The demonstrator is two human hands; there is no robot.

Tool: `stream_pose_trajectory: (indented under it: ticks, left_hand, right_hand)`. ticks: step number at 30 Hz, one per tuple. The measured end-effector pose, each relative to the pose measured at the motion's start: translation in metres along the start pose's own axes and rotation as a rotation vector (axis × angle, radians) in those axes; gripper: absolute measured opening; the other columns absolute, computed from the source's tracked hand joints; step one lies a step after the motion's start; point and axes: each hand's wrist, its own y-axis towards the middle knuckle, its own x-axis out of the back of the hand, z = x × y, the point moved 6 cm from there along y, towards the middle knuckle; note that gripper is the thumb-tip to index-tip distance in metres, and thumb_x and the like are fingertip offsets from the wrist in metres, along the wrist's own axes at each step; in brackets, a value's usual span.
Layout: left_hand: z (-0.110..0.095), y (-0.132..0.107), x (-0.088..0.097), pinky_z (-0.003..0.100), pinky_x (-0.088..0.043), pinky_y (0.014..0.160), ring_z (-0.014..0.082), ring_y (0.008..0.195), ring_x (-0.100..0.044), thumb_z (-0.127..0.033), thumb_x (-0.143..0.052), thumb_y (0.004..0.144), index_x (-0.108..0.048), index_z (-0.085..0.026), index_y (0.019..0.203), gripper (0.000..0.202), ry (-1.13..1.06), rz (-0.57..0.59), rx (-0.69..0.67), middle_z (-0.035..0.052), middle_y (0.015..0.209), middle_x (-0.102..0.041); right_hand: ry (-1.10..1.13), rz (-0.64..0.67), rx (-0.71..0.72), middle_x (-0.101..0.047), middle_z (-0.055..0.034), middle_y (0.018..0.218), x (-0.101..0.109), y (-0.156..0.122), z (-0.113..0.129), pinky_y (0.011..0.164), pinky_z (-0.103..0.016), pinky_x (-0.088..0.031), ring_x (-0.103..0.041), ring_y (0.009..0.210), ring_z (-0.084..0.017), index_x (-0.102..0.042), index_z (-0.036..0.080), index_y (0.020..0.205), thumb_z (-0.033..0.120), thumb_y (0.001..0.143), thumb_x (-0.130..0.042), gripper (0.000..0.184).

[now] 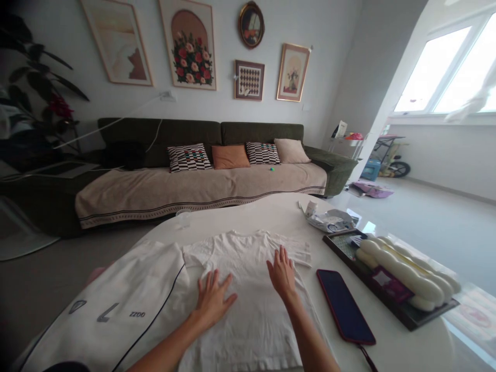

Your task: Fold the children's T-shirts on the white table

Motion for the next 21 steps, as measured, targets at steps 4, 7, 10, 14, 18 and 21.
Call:
stream_pose_trajectory:
  ticks: [4,7,10,14,18,21]
  left_hand:
    - [-0.003,0.055,0.024,0.047,-0.020,0.101,0.0252,0.117,-0.037,-0.039,-0.026,0.087,-0.053,-0.022,0.115,0.042,0.014,-0.094,-0.068,0.0096,0.116,-0.053]
    - [0.003,0.103,0.019,0.037,-0.023,0.102,0.0217,0.127,-0.025,-0.029,-0.028,0.086,-0.038,-0.015,0.129,0.046,-0.010,-0.106,-0.079,0.0100,0.134,-0.038]
    - [0.016,0.137,-0.003,0.034,-0.022,0.103,0.0202,0.130,-0.019,-0.024,-0.026,0.085,-0.027,-0.009,0.135,0.052,-0.009,-0.062,-0.034,0.0120,0.141,-0.026]
    - [0.031,0.149,-0.026,0.049,-0.017,0.103,0.0273,0.131,-0.014,-0.036,-0.025,0.086,-0.026,-0.017,0.136,0.053,0.043,-0.036,-0.032,0.0103,0.143,-0.021]
    - [0.036,0.149,-0.032,0.065,-0.011,0.094,0.0373,0.130,-0.007,-0.054,-0.028,0.083,-0.023,-0.037,0.134,0.054,0.060,-0.015,0.002,0.0032,0.146,-0.015]
    - [0.033,0.156,-0.031,0.065,-0.008,0.094,0.0394,0.130,-0.003,-0.060,-0.027,0.080,-0.020,-0.037,0.135,0.060,0.059,0.023,0.032,0.0048,0.146,-0.011]
  right_hand:
    - [0.014,0.032,0.051,-0.020,-0.0127,0.143,-0.006,0.039,0.008,0.103,-0.038,-0.019,-0.013,0.132,-0.021,-0.026,0.008,0.135,0.029,0.088,-0.026,0.051]
    - [0.025,0.060,0.104,-0.020,-0.0116,0.143,-0.015,0.063,0.018,0.102,-0.035,-0.021,-0.018,0.130,-0.020,-0.026,0.008,0.135,0.025,0.088,-0.025,0.050]
    - [0.034,0.073,0.121,-0.018,-0.0106,0.144,-0.026,0.085,0.022,0.101,-0.033,-0.023,-0.019,0.130,-0.018,-0.024,0.009,0.136,0.022,0.088,-0.023,0.050]
    - [0.035,0.083,0.097,-0.021,-0.0098,0.143,-0.041,0.099,0.015,0.102,-0.036,-0.020,-0.017,0.130,-0.020,-0.024,0.013,0.136,0.029,0.090,-0.021,0.049]
    - [0.028,0.102,0.084,-0.017,-0.0019,0.145,-0.051,0.102,0.005,0.099,-0.056,-0.012,-0.004,0.131,-0.031,-0.021,0.032,0.136,0.058,0.085,-0.025,0.058]
    - [0.001,0.142,0.097,-0.013,0.0004,0.145,-0.053,0.111,0.001,0.096,-0.061,-0.009,-0.001,0.131,-0.033,-0.015,0.037,0.136,0.065,0.081,-0.019,0.062]
